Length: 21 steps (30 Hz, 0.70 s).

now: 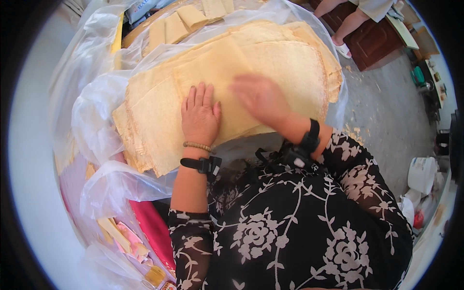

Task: The person repeatedly picks up thin, flexible sheets from a stack, folds them in half, and places them back on the stack. The process is repeated continuously with each sheet handled individually.

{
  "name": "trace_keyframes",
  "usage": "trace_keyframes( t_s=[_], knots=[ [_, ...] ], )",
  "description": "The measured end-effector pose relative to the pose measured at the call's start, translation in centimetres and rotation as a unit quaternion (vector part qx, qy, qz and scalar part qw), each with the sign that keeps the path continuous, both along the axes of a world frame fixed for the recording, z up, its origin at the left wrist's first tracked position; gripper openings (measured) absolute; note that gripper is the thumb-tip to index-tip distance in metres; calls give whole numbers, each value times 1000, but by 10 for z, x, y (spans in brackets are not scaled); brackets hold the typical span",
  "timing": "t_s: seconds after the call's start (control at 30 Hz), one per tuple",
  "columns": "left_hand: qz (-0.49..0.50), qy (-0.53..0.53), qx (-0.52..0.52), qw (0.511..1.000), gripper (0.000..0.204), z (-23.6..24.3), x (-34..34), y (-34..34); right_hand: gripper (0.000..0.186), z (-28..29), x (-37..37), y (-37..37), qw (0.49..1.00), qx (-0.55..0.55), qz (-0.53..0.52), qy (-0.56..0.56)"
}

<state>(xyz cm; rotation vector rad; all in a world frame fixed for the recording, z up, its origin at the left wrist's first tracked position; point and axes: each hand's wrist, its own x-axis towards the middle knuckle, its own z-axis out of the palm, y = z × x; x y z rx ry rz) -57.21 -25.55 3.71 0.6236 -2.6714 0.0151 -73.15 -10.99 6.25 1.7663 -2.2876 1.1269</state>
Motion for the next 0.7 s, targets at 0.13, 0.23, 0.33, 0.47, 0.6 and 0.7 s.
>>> trace_keyframes(
  t_s=[0.13,0.23,0.33,0.47,0.6,0.7],
  knots=[
    [15,-5,0,1000,50,-10,2,1,40,-7,-55,-33,962,12,-192,-192],
    [20,0,6,1000,50,-9,5,0,41,-2,-77,-47,936,120,-174,-282],
    [16,2,25,1000,50,-8,0,2,41,6,-82,-52,917,184,-150,-322],
    [-5,28,89,996,49,7,13,-1,36,7,-80,-54,919,208,-180,-284],
    [138,113,86,980,42,31,88,-6,31,0,-84,-59,969,149,-164,-106],
    [421,75,153,891,36,30,159,8,36,2,-88,-65,968,192,-155,-40]
  ],
)
